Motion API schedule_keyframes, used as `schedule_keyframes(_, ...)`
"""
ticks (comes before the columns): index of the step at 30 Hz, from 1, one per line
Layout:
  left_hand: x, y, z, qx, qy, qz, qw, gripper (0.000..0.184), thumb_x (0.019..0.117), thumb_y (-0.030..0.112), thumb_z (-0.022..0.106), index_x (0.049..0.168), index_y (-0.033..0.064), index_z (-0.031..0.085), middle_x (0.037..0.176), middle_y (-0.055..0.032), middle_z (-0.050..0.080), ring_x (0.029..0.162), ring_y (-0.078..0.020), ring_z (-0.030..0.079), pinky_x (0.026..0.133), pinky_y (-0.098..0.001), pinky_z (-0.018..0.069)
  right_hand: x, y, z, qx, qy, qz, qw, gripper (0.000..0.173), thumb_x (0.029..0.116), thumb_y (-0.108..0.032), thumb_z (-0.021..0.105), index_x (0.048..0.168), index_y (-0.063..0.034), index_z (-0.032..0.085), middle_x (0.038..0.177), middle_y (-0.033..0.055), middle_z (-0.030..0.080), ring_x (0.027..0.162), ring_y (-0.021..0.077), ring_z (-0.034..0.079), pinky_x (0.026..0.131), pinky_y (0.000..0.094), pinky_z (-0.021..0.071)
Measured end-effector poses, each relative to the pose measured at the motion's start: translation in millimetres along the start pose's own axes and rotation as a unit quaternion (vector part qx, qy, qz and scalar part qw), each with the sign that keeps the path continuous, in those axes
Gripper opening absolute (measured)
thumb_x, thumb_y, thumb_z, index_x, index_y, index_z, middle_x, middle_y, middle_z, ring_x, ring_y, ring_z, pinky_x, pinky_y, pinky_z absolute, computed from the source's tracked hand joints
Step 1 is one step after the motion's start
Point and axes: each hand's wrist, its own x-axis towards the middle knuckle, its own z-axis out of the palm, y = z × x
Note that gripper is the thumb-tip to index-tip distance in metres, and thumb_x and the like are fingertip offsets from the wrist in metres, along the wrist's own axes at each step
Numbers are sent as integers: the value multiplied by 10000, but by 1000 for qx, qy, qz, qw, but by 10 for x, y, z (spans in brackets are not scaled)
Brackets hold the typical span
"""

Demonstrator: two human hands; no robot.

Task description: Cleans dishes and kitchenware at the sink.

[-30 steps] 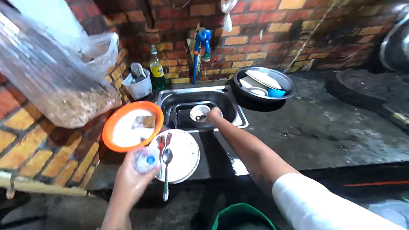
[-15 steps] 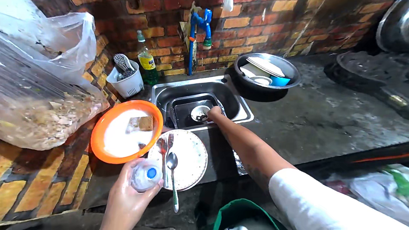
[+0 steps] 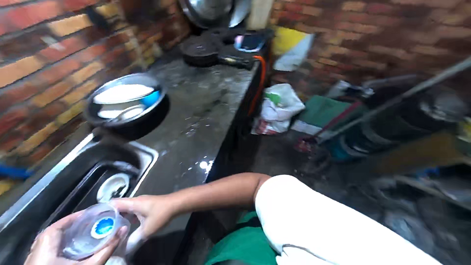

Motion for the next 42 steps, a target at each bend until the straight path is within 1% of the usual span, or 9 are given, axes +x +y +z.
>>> schedule_keyframes(4, 928, 704, 885, -29, -77, 69, 994, 963, 727, 291, 879, 1452, -119, 397, 1361, -334, 550, 1241, -342, 586, 1050, -457, 485, -626, -33, -922, -15, 220, 6, 975, 643, 702, 222, 674, 1313, 255, 474, 1302, 381, 575, 1237, 350, 599, 1091, 388, 465)
schedule_keyframes(7, 1485, 1223, 1687, -67, -92, 91, 989, 1079, 730, 461, 832, 1564, 11, 318, 1384, -239, 545, 1126, -275, 640, 820, -415, 589, -1203, -23, -1835, -5, 351, 45, 935, 656, 753, 150, 727, 1343, 215, 448, 1296, 309, 587, 1184, 237, 619, 1042, 319, 505)
schedule_keyframes(11, 1951, 1838, 2563, -143, -152, 95, 973, 986, 785, 428, 803, 1570, 52, 340, 1468, -184, 506, 1151, -208, 648, 784, -341, 612, -2119, -28, -3261, -90, 537, 181, 819, 660, 853, -13, 781, 1415, 118, 460, 1238, 247, 657, 1116, 219, 671, 1002, 354, 549)
schedule_keyframes(18, 2485, 2374, 3289, -153, -208, 3, 966, 892, 842, 245, 782, 1574, 27, 322, 1537, -227, 415, 1162, -229, 648, 821, -339, 612, -3612, 139, -6032, -281, 649, 446, 549, 846, 883, -217, 794, 1544, 61, 345, 1453, 378, 463, 1350, 516, 482, 1110, 629, 425)
schedule_keyframes(22, 2525, 2469, 3150, -149, -158, -23, 976, 862, 900, 176, 737, 1567, -65, 247, 1553, -299, 346, 1225, -208, 611, 883, -299, 593, -3567, 237, -6707, -300, 669, 476, 485, 795, 925, -179, 720, 1582, 13, 315, 1573, 329, 336, 1452, 459, 384, 1163, 529, 406)
schedule_keyframes(29, 1973, 2129, 2476, -91, -61, -52, 993, 742, 965, 204, 695, 1503, -138, 314, 1499, -342, 377, 1274, -222, 574, 930, -308, 575, -2038, 611, -5576, -420, 603, 171, 657, 463, 920, -161, 676, 1338, 30, 618, 1448, 281, 531, 1400, 431, 463, 1158, 520, 403)
schedule_keyframes(35, 486, 1628, 1431, 81, 202, -214, 952, 469, 995, 369, 620, 1339, 49, 629, 1318, -124, 649, 1126, -153, 673, 925, -352, 580, -689, 372, -3465, -230, 227, 106, 940, 431, 978, -186, 635, 1355, 15, 574, 1421, 214, 562, 1284, 250, 589, 1023, 379, 538)
schedule_keyframes(39, -930, 1113, 797, 130, 332, -373, 857, 313, 1045, 213, 569, 1264, 5, 653, 1243, -178, 674, 1079, -244, 683, 945, -458, 558, -271, 340, -1827, -154, -67, 176, 970, 352, 993, -117, 649, 1307, 33, 594, 1320, 237, 603, 1145, 293, 643, 959, 460, 548)
schedule_keyframes(42, -1789, 585, 574, 106, 308, -536, 779, 335, 1082, 234, 509, 1252, -13, 658, 1219, -238, 671, 1139, -386, 653, 999, -614, 491, -139, 482, -711, -145, -176, 221, 948, 348, 985, -103, 665, 1296, 46, 610, 1292, 268, 605, 1109, 332, 657, 958, 484, 552)
